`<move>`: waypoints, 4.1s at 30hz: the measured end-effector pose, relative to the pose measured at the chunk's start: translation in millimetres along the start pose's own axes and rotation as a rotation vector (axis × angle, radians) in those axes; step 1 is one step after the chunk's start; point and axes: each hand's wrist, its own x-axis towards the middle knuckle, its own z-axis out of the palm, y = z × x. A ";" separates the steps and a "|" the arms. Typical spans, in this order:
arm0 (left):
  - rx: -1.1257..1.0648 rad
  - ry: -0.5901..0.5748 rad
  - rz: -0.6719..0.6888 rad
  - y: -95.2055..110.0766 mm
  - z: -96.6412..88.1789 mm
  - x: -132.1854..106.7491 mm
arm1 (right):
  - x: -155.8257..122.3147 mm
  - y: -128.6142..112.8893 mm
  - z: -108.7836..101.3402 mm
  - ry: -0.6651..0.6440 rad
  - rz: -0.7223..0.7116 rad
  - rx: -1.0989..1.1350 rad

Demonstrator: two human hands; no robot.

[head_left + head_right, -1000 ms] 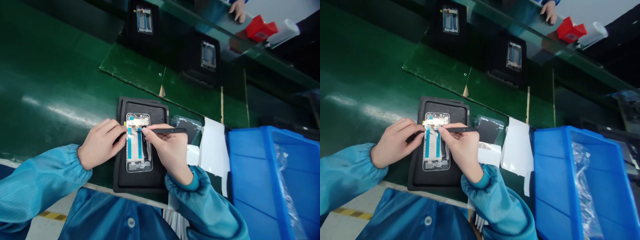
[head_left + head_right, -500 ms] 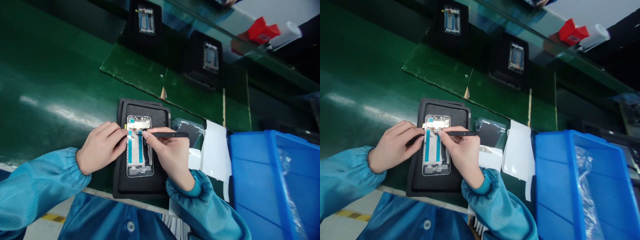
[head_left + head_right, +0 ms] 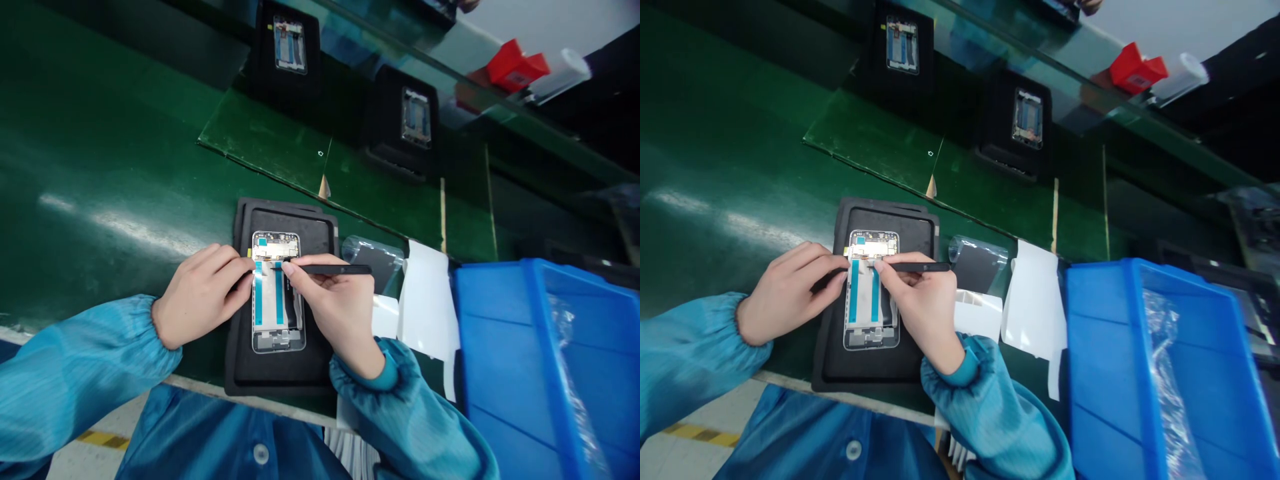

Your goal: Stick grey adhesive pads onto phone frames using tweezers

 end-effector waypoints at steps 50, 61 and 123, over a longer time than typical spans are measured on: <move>0.141 -0.127 -0.463 16.3 -20.2 -5.2 | -103.6 79.5 -132.0 0.308 0.082 0.150; 0.525 -0.040 -0.493 -114.5 -155.4 -0.6 | -115.2 119.8 -163.4 0.340 0.106 0.263; -0.583 -0.760 -0.057 166.1 50.7 37.0 | -154.6 74.2 -166.8 0.150 -0.221 0.133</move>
